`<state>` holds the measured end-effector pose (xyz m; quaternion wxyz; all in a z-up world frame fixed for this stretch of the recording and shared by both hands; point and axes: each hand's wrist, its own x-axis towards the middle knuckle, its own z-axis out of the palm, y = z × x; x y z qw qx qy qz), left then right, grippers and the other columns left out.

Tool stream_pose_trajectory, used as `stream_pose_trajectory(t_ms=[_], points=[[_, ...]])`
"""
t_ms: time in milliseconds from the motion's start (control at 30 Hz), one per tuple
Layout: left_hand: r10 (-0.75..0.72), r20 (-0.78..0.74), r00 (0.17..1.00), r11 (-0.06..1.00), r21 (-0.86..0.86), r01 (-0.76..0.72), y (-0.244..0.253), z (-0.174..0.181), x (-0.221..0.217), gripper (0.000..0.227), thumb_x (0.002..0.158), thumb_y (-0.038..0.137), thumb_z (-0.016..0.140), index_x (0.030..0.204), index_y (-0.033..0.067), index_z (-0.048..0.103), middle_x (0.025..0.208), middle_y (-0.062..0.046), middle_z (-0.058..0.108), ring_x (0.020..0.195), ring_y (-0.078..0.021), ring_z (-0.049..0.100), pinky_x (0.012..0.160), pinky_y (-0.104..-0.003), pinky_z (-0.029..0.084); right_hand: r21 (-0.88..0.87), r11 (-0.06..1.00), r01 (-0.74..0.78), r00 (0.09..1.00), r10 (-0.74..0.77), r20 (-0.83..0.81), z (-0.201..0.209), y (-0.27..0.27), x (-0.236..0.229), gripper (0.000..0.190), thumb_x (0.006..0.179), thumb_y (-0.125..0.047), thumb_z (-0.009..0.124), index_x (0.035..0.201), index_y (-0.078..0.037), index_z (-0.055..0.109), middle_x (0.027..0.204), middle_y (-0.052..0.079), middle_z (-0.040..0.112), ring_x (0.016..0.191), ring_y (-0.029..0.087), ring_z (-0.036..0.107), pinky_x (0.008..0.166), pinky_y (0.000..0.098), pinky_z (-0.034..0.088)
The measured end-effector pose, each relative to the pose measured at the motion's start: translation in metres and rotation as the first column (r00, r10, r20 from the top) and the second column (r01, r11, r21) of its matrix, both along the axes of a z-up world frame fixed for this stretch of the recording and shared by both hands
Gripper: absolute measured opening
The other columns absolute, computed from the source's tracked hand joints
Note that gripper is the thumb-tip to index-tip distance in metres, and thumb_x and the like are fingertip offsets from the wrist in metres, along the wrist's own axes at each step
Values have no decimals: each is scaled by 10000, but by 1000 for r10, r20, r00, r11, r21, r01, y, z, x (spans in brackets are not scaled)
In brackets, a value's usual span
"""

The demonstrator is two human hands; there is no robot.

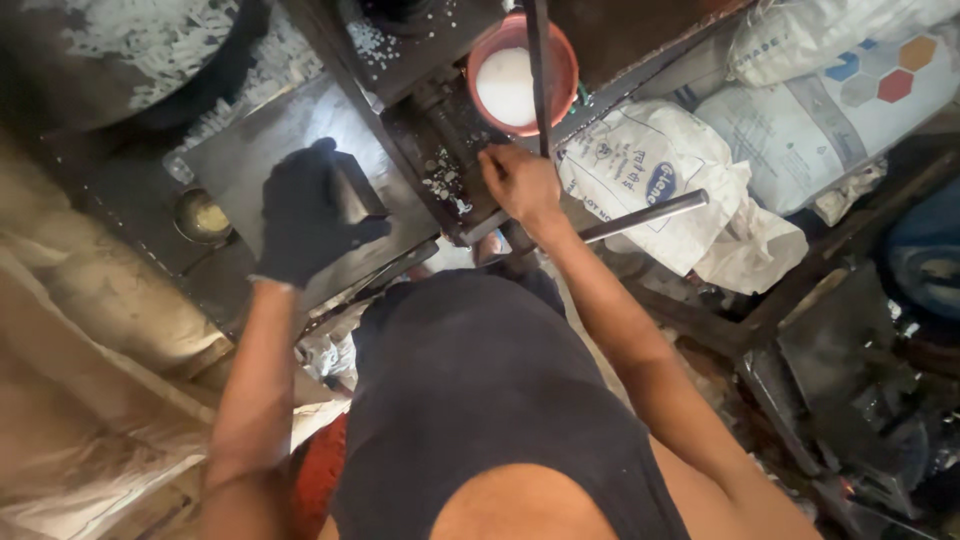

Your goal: The person operates a manual machine by turning a crank with their right hand while using their left hand to place and remove small metal objects. The person repeatedly cycles the crank and handles the objects on a metal surface.

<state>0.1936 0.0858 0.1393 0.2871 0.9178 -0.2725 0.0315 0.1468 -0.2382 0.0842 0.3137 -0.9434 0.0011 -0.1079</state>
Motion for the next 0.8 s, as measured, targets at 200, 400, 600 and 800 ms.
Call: stream_pose_trajectory(t_ms=[200, 400, 600, 800], points=[[36, 71, 997, 942, 331, -57, -45, -31, 3, 721, 515, 417, 873, 1064, 51, 582, 895, -140, 579, 859, -355, 572, 773, -509, 436, 56, 996, -75, 994, 70, 86, -2, -6, 1, 137, 954, -208, 707, 975, -78, 745, 945, 117, 749, 802, 328, 726, 688, 413, 579], [48, -101, 994, 930, 368, -7, -46, -53, 20, 684, 538, 375, 879, 1084, 67, 605, 929, -154, 618, 880, -378, 588, 755, -513, 439, 38, 997, -63, 994, 60, 88, -4, -5, 4, 126, 982, -207, 701, 990, -86, 737, 959, 113, 748, 825, 317, 726, 713, 415, 579], [36, -206, 978, 895, 442, 60, -46, -21, 35, 697, 546, 390, 913, 1051, 35, 591, 938, -183, 630, 886, -392, 608, 774, -519, 484, 30, 999, -44, 998, 43, 50, 3, -4, 3, 140, 960, -216, 715, 985, -85, 756, 909, 119, 744, 758, 324, 715, 658, 424, 564], [54, -105, 993, 932, 363, -12, -32, 6, 18, 689, 560, 367, 909, 1066, 42, 574, 934, -177, 621, 889, -379, 609, 779, -515, 474, -5, 998, -66, 994, 66, 86, 3, -3, 6, 142, 976, -206, 713, 997, -70, 748, 916, 124, 737, 760, 329, 708, 646, 418, 557]])
